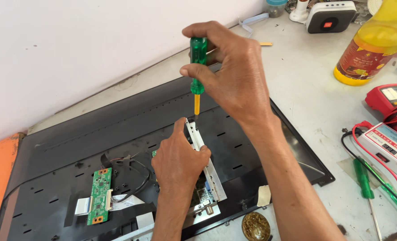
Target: The person uses a screwdriver to tighten screws on a metal bracket attached to a circuit board inside a disassembled television. The hands manipulate the screwdriver and bracket while working on the device's internal components.
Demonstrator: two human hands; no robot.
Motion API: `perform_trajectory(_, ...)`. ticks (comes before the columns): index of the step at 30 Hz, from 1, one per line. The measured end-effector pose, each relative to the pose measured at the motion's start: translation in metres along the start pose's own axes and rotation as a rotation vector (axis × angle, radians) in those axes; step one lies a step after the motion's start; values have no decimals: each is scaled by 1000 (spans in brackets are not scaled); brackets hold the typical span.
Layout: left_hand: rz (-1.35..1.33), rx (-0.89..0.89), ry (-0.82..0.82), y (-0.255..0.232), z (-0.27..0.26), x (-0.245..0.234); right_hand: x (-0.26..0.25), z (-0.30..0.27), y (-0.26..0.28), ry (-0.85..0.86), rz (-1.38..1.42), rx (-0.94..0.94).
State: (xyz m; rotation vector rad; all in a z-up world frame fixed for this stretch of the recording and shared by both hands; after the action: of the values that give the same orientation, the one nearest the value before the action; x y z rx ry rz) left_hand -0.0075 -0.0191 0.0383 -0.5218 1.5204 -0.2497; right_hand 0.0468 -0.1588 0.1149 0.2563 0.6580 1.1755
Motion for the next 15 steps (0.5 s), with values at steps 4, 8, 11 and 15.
perform_trajectory(4,-9,-18,35,-2,0,-1,7,0,-8,2,8,29)
perform_trajectory(8,-5,-44,69,-3,0,-4,14,-2,-11,11,19,76)
perform_trajectory(11,-31,-43,65,-2,0,-7,18,-2,-11,23,20,85)
perform_trajectory(15,-41,-35,66,-1,-1,-6,21,-3,-10,29,23,81)
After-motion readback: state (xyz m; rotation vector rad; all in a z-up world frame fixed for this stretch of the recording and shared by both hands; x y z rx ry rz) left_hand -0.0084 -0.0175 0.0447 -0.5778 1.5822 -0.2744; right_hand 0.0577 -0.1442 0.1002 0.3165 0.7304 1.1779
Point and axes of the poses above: each hand's wrist, its own z-axis towards the middle knuckle, its own x-axis out of the palm, y = z × x, the point moved 2 cm from there along z, towards the middle knuckle, and after that the axes turned 4 degrees about y, right-handed, at the moved point
